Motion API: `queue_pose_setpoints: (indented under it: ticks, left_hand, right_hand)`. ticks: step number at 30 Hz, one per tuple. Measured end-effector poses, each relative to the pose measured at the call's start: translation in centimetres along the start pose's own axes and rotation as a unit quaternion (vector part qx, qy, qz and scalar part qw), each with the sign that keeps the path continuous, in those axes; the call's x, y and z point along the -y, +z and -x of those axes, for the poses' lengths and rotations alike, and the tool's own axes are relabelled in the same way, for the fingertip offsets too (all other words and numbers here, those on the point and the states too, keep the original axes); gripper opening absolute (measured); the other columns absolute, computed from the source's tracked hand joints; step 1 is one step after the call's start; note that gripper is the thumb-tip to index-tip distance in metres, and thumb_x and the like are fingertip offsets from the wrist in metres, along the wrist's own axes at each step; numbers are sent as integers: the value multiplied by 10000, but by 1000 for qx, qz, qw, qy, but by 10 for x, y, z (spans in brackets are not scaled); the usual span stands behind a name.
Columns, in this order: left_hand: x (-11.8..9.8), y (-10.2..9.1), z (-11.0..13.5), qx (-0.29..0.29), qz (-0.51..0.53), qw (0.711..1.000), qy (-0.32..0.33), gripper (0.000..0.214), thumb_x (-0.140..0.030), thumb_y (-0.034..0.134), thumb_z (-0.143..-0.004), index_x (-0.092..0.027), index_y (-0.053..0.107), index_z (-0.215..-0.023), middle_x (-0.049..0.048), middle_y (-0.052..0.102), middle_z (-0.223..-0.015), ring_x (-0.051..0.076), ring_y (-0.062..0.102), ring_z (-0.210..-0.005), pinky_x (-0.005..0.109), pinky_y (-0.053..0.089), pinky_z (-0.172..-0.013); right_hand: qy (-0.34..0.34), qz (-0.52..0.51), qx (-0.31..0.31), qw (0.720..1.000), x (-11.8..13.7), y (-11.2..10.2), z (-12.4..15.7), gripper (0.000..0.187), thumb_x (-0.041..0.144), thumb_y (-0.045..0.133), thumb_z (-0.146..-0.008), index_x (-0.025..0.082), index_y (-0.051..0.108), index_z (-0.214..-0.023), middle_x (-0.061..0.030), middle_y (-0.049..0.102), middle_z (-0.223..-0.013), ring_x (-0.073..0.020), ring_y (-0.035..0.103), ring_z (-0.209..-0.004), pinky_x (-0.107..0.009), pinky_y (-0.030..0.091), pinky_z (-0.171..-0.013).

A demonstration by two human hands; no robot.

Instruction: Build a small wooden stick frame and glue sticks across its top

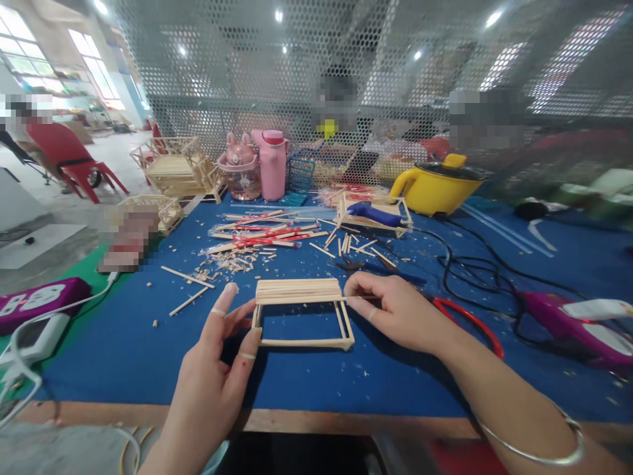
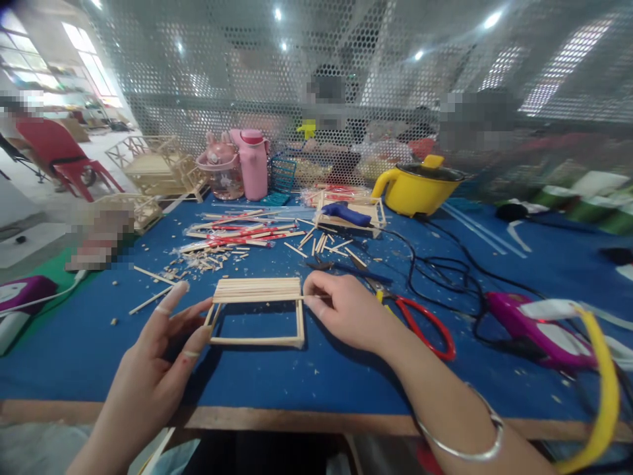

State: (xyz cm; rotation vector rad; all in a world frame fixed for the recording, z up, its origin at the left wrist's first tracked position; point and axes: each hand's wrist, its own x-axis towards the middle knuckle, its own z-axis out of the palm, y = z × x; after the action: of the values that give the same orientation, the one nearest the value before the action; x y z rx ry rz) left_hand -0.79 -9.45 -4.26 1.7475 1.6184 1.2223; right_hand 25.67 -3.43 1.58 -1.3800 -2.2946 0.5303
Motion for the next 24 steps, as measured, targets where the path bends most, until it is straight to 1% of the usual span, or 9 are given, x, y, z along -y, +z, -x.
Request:
queue_pose_setpoints:
  ticks: [5, 7, 11, 14, 16, 19, 21, 24]
  left_hand:
    - [0, 1, -1, 16, 28, 999, 6, 599, -362, 517, -887, -267, 276, -1426, 87, 653, -1218, 218, 635, -1085, 316, 559, -799]
    - [1, 2, -1, 17, 32, 999, 6, 599, -342, 509, -893, -266, 258, -1431, 93, 633, -1242, 210, 627, -1088, 333, 543, -842]
    - [2, 3, -1, -1, 37, 999, 14, 652, -325, 504, -895, -275, 181, -1460, 98, 584, -1301, 201, 600, -1119, 363, 506, -910]
    - [1, 3, -1, 24, 28, 999, 16, 657, -316, 481, -908, -277, 147, -1473, 95, 587, -1311, 203, 587, -1157, 353, 497, -920]
    - [0, 2, -1, 36, 4, 999, 27, 648, -316, 460, -917, -272, 139, -1478, 87, 604, -1297, 200, 574, -1183, 336, 495, -920]
    - [0, 2, -1, 24, -70, 995, 72, 633, -316, 432, -928, -273, 132, -1484, 65, 616, -1284, 203, 543, -1220, 340, 492, -925]
    - [2, 3, 0, 12, -131, 985, 112, 616, -310, 408, -935, -269, 139, -1487, 64, 610, -1291, 218, 536, -1226, 359, 500, -911]
    - [5, 6, 1, 1, -202, 967, 157, 567, -302, 371, -945, -227, 199, -1480, 103, 590, -1308, 249, 549, -1204, 383, 520, -865]
  right_hand:
    - [3, 1, 16, 1000, -2, 1, -2, 151, 279, 473, -862, 209, 545, -749, 23, 566, -639, -125, 493, -573, -239, 381, -552]
    - [8, -2, 20, 1000, -3, 1, -2, 159, 291, 473, -862, 210, 542, -745, 20, 571, -640, -129, 501, -577, -241, 386, -551]
    - [9, -6, 20, 1000, -2, 0, -3, 169, 297, 474, -855, 209, 541, -727, 17, 571, -625, -132, 499, -566, -243, 387, -541]
    - [14, -3, 18, 1000, 0, 0, -4, 163, 291, 478, -852, 210, 541, -725, 21, 568, -619, -129, 496, -561, -241, 382, -536]
    - [17, -4, 16, 1000, 1, 0, -4, 157, 282, 480, -851, 210, 541, -726, 23, 571, -621, -125, 494, -560, -237, 380, -535]
    - [15, -3, 12, 1000, 1, 1, -3, 150, 266, 484, -849, 206, 543, -725, 25, 573, -626, -120, 495, -563, -233, 375, -541]
    - [15, 1, 8, 1000, 2, 1, -2, 143, 260, 494, -842, 202, 547, -722, 25, 575, -624, -118, 496, -561, -231, 370, -543]
    - [23, 8, 3, 1000, 3, 1, 0, 130, 252, 508, -831, 198, 559, -724, 24, 590, -629, -116, 506, -562, -231, 368, -551]
